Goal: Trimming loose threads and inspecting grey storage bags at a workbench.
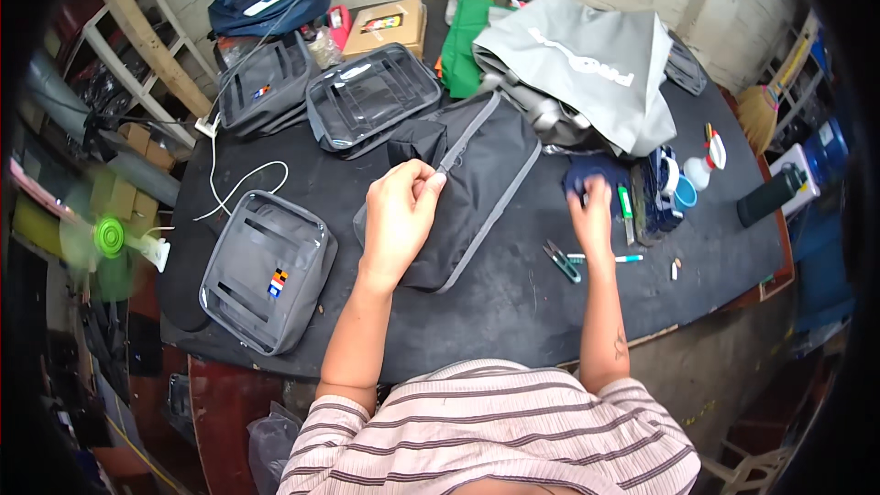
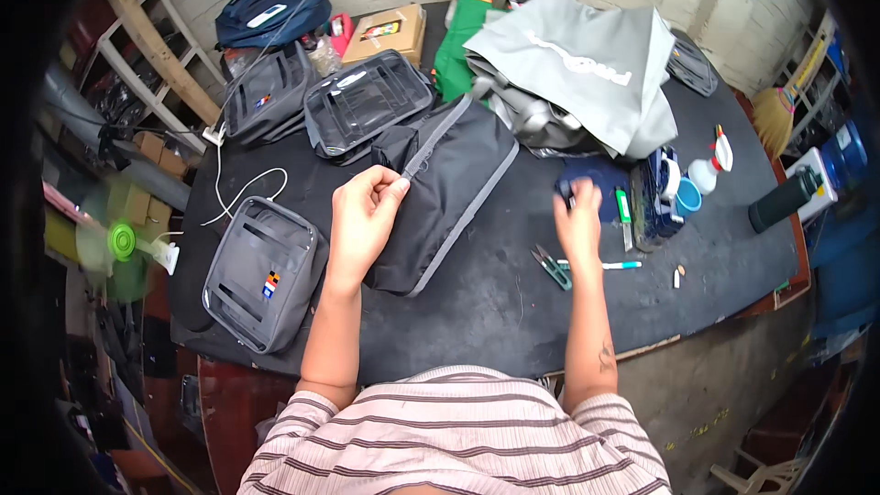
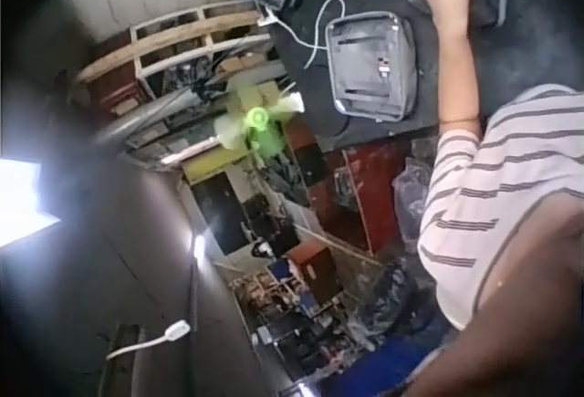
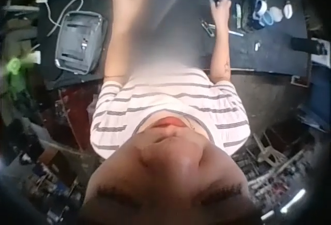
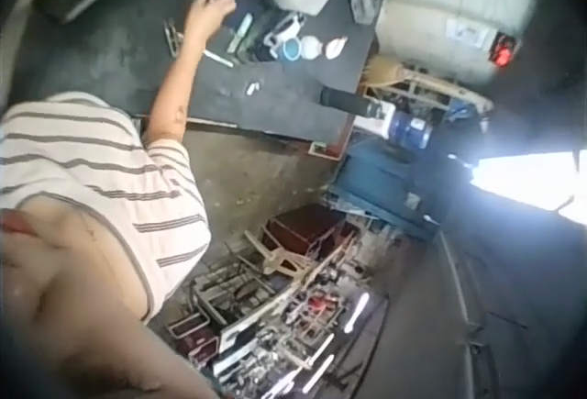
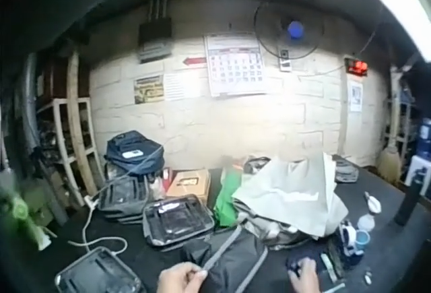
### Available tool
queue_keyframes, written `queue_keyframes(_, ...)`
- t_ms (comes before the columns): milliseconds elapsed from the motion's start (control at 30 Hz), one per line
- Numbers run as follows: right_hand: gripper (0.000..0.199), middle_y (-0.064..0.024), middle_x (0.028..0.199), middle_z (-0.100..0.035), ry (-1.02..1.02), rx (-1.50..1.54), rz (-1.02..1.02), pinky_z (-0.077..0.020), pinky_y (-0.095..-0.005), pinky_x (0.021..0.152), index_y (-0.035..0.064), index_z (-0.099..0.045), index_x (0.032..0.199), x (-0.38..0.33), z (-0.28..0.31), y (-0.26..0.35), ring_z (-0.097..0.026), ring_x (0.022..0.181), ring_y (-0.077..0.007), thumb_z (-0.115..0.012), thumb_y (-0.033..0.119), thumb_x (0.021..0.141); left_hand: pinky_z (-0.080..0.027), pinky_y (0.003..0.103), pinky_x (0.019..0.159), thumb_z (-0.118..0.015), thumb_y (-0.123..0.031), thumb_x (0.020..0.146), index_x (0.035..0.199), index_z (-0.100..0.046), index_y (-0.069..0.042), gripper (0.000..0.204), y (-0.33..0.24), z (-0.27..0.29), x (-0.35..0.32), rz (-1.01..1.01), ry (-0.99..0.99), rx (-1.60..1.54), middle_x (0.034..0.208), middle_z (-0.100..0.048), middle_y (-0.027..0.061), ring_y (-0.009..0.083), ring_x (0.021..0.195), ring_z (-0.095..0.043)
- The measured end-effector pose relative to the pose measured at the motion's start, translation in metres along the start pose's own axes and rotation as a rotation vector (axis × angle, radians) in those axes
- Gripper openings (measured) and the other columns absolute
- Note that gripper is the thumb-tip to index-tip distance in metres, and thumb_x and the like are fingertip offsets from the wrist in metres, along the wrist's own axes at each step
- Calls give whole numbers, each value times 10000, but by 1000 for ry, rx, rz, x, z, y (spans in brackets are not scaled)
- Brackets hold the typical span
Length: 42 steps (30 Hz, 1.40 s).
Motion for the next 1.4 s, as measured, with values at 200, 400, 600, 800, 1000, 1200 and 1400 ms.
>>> queue_keyframes(200,504,-166,1055,-474,158,-290,-7,-377,-476,869,50,-532,1041,-83,17,-8,-439,1048,-381,-823,147,641,-307,175,507,-630,-115,915,819,-604,-4,149,38,29,4,52,-239,-507,664,-495,-84,-11,578,-374)
queue_keyframes(400,107,-175,907,-545,157,-240,33,-428,-493,730,19,-550,887,-84,4,-38,-549,831,-407,-610,8,799,-388,169,708,-641,-73,896,1170,-571,-27,287,61,-24,4,114,-38,-746,904,-593,-18,28,776,-490)
queue_keyframes(600,105,-20,880,-540,-91,486,-175,-430,-214,638,38,-535,1007,-20,39,13,-502,743,-85,-438,47,968,-421,186,718,-613,23,847,1310,-514,-42,477,47,-25,7,114,71,-771,892,-579,0,41,777,-504)
queue_keyframes(800,651,-82,1218,-407,14,720,55,-400,-297,891,66,-426,1303,12,27,156,-421,1103,-184,-769,236,777,-517,228,730,-606,14,859,1354,-486,10,509,45,-37,1,155,126,-913,966,-577,36,70,793,-573)
queue_keyframes(1000,631,-19,1046,-469,104,762,87,-390,-196,682,69,-419,1301,0,-12,167,-376,692,-56,-622,-75,721,-518,215,733,-694,39,799,1342,-496,15,578,32,-33,-8,136,103,-763,964,-584,50,88,794,-591)
queue_keyframes(1200,686,-34,1064,-382,320,917,-61,-379,-161,669,89,-374,1307,-19,9,179,-383,762,-42,-578,-122,688,-458,166,649,-659,88,752,1275,-551,42,536,33,-22,-19,199,78,-809,895,-558,13,28,718,-527)
queue_keyframes(1400,690,-83,1152,-396,238,352,259,-427,-264,825,62,-436,1354,-17,30,196,-446,962,-160,-717,26,725,-457,207,601,-781,-30,699,1100,-663,59,427,14,-19,-14,77,110,-245,861,-581,45,57,656,-519)
Point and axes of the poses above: each hand's wrist, its own x-axis towards the middle knuckle, its own z-axis out of the back of the hand, y = z × x, the point moved 10 cm from there along x, towards the middle knuckle
